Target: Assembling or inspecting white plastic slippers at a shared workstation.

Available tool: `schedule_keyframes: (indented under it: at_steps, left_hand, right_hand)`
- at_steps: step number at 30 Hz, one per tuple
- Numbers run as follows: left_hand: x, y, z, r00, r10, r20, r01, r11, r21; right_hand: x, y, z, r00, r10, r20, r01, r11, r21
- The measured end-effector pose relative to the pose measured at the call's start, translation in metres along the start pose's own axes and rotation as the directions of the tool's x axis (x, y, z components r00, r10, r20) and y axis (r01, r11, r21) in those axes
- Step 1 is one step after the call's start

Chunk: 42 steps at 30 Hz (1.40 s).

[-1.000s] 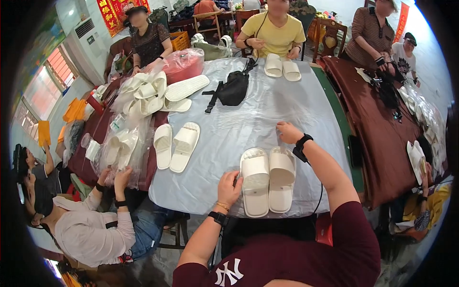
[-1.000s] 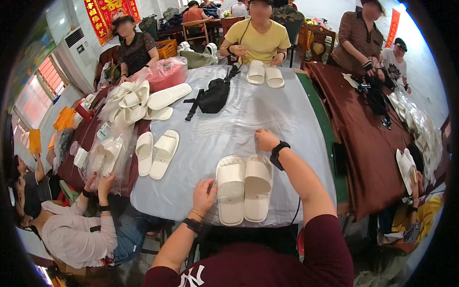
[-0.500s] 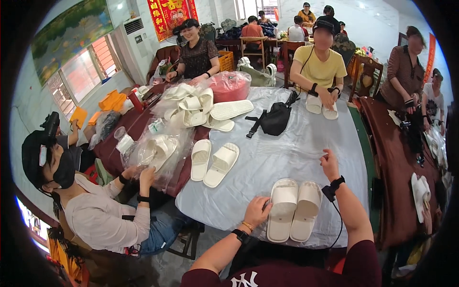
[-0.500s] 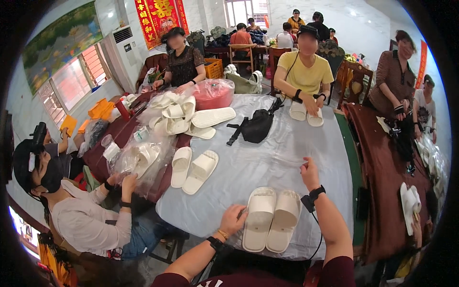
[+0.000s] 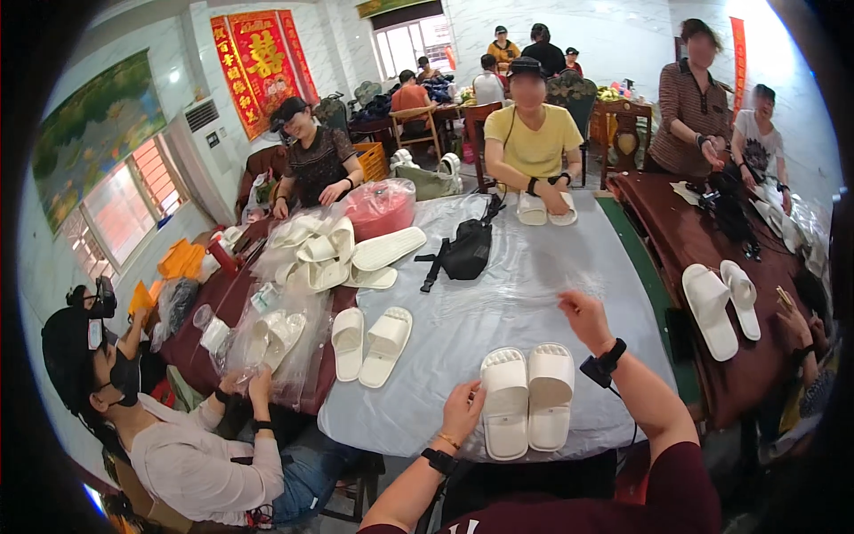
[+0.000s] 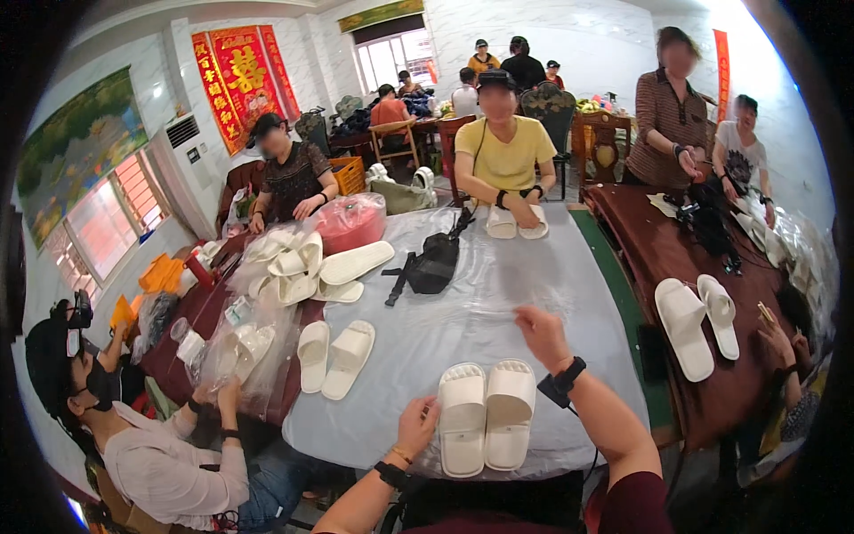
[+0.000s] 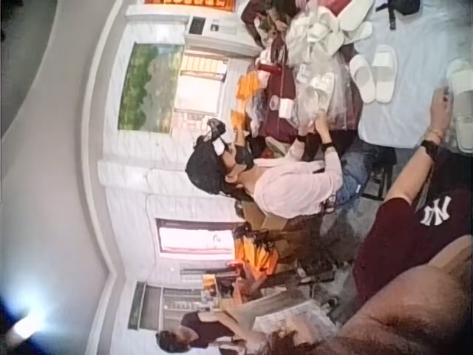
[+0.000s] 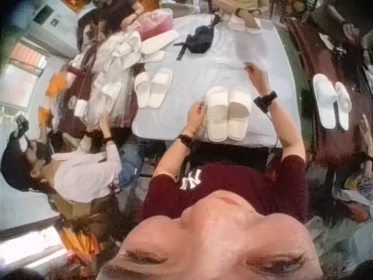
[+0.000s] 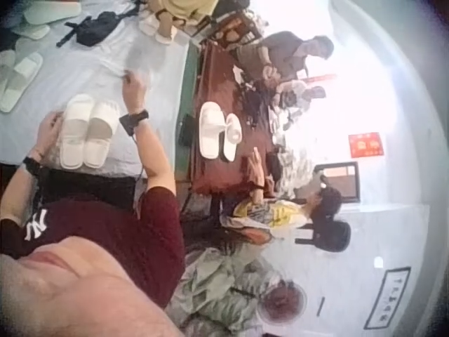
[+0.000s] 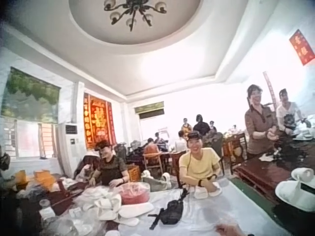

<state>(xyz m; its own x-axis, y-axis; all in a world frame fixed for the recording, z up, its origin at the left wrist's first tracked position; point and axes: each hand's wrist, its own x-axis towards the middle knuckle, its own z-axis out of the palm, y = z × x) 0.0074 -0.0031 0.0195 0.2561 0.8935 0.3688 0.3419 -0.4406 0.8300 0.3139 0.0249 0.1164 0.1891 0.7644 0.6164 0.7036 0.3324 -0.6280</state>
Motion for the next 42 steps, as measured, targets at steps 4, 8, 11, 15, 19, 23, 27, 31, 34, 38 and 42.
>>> schedule_keyframes:
  at_steps: [4,8,11,15,19,23,27,31,34,38,42]
  left_hand:
    - [0.008,0.058,0.002,0.986,-0.124,0.112,0.150,0.952,-0.267]
    - [0.013,0.091,-0.004,0.914,-0.245,0.322,0.392,0.735,-0.553]
    - [0.015,0.085,-0.012,0.895,-0.333,0.298,0.446,0.673,-0.590]
    - [0.021,0.091,-0.023,0.877,-0.433,0.208,0.454,0.608,-0.651]
    - [0.008,0.081,-0.019,0.805,-0.488,0.339,0.576,0.503,-0.644]
    - [-0.011,0.068,-0.010,0.720,-0.480,0.501,0.688,0.586,-0.427]
    - [-0.026,0.071,-0.007,0.568,-0.501,0.653,0.737,0.662,-0.133]
    - [-0.034,0.061,-0.005,0.443,-0.519,0.731,0.679,0.727,0.105]
    - [-0.031,0.055,-0.005,0.404,-0.531,0.745,0.656,0.735,0.169]
    - [-0.017,0.050,-0.002,0.366,-0.581,0.727,0.635,0.727,0.261]
    - [-0.003,0.033,0.008,0.482,-0.534,0.695,0.660,0.743,0.113]
  right_hand:
    - [-0.033,-0.049,-0.003,0.949,-0.220,0.225,0.243,0.967,-0.081]
    - [-0.071,-0.071,0.002,0.895,-0.205,0.395,0.286,0.945,-0.157]
    - [-0.090,-0.073,0.002,0.871,-0.202,0.447,0.316,0.928,-0.196]
    - [-0.108,-0.056,-0.008,0.906,-0.245,0.346,0.326,0.924,-0.200]
    - [-0.134,-0.073,-0.019,0.917,-0.263,0.300,0.321,0.933,-0.163]
    - [-0.171,-0.077,-0.020,0.872,-0.241,0.425,0.354,0.911,-0.210]
    - [-0.205,-0.091,-0.021,0.862,-0.194,0.469,0.317,0.927,-0.199]
    - [-0.229,-0.106,-0.021,0.841,-0.107,0.530,0.229,0.959,-0.169]
    - [-0.235,-0.111,-0.020,0.827,-0.101,0.553,0.208,0.969,-0.134]
    - [-0.229,-0.118,-0.016,0.828,-0.075,0.555,0.181,0.974,-0.139]
    - [-0.216,-0.111,-0.005,0.862,-0.025,0.507,0.160,0.961,-0.224]
